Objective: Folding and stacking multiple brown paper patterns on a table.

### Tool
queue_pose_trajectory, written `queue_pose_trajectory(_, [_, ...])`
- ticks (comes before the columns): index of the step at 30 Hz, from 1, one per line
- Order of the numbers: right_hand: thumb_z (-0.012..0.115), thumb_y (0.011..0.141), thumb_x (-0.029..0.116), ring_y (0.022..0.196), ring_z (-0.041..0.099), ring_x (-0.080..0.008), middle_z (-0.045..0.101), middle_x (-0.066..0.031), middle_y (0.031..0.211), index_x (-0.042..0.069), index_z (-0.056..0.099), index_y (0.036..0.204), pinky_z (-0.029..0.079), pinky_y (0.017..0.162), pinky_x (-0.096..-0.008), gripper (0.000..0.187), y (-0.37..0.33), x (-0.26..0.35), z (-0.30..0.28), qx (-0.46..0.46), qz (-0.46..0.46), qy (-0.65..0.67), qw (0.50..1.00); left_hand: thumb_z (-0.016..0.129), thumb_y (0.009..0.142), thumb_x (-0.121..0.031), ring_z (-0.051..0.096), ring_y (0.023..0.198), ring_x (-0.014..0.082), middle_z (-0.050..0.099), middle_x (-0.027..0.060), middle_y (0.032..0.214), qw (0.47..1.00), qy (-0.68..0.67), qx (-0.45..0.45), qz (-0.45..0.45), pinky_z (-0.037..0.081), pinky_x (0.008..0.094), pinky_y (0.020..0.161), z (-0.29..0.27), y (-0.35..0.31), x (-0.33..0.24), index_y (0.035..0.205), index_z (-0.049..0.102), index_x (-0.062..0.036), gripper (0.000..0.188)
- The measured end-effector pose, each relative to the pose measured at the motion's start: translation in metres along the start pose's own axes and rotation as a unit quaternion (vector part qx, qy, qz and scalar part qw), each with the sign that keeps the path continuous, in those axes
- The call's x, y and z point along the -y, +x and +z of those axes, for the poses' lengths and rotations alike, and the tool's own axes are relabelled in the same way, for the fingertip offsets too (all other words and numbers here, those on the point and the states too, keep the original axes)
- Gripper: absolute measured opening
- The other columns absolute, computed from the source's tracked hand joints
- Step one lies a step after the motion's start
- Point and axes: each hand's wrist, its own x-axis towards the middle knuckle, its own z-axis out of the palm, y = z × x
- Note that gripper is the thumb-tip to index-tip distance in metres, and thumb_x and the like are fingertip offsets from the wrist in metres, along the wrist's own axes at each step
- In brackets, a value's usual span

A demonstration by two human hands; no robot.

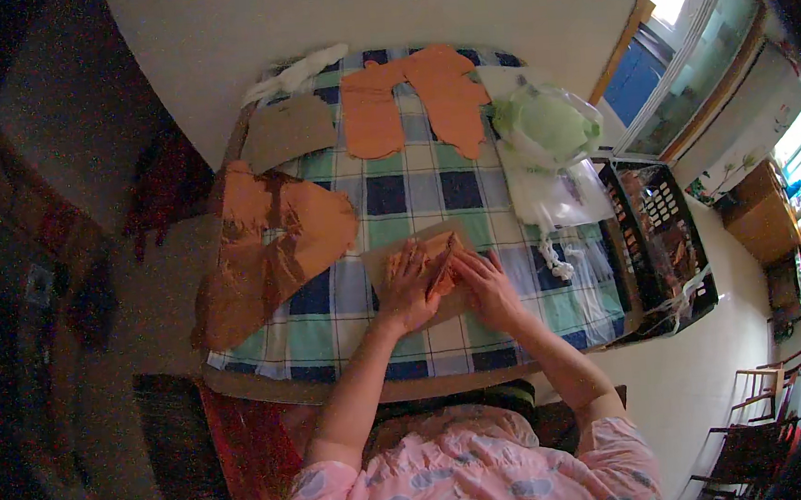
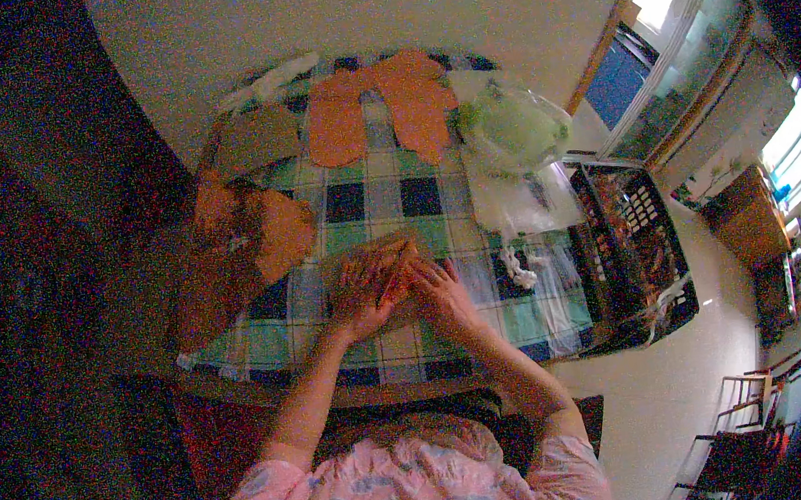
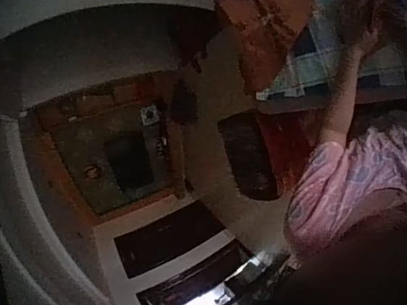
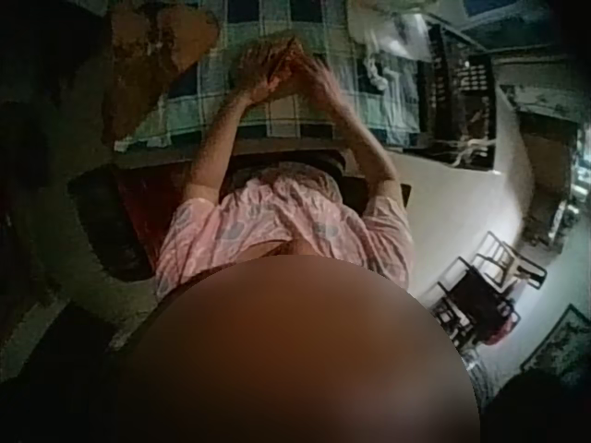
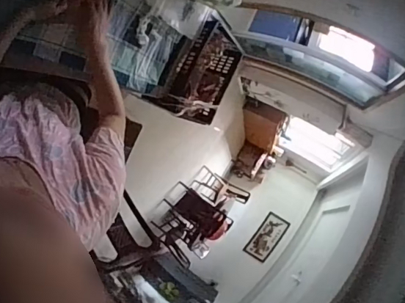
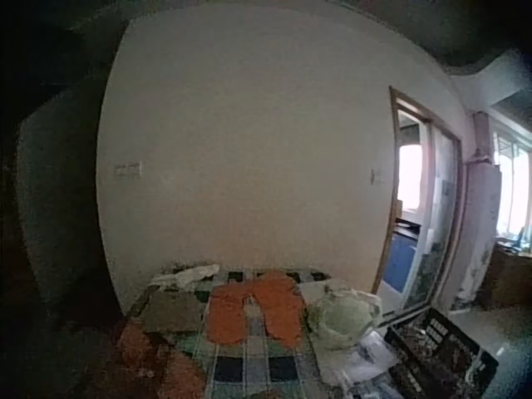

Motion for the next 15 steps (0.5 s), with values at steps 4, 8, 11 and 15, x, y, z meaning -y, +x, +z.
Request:
queue_pose_trajectory(4, [0.059,0.078,0.015,0.127,0.039,-0.0315,0.046,-0.0106,0.135,0.011,0.052,0.125,0.019,0.110,-0.0527,0.048,0.010,-0.013,0.019,0.035,-0.041,-0.050,0.997,0.055,0.085,-0.036,0.024,0.138,0.0365,0.031,0.0176,0.146,1.000,-0.013,-0.008,0.018,0.015,0.0574,0.110,0.001,0.001,0.000,0.142,0.033,-0.0333,0.061])
queue_pose_trajectory(8, [0.062,0.079,0.027,0.131,0.034,-0.0343,0.045,-0.0107,0.138,0.013,0.056,0.121,0.016,0.112,-0.0523,0.044,0.008,-0.028,0.033,0.012,-0.071,-0.066,0.995,0.056,0.085,-0.038,0.020,0.139,0.0356,0.025,0.0163,0.149,0.999,0.012,0.043,-0.007,0.014,0.0559,0.110,-0.003,0.002,-0.006,0.140,0.038,-0.0316,0.059])
queue_pose_trajectory(11, [0.062,0.075,0.012,0.120,0.045,-0.0349,0.053,-0.0129,0.127,0.009,0.062,0.110,0.027,0.107,-0.0467,0.035,0.002,-0.018,0.016,-0.039,0.003,0.033,0.999,0.056,0.085,-0.041,0.018,0.140,0.0349,0.024,0.0168,0.149,0.999,-0.022,0.040,-0.022,0.013,0.0553,0.111,-0.004,0.005,-0.008,0.138,0.040,-0.0301,0.057])
queue_pose_trajectory(15, [0.059,0.075,0.003,0.116,0.048,-0.0357,0.055,-0.0148,0.124,0.007,0.064,0.106,0.035,0.102,-0.0447,0.031,-0.004,-0.022,-0.020,-0.082,0.072,0.057,0.992,0.052,0.087,-0.045,0.019,0.140,0.0347,0.025,0.0186,0.148,0.996,0.080,0.036,0.015,0.013,0.0546,0.111,-0.004,0.001,-0.011,0.139,0.040,-0.0270,0.056])
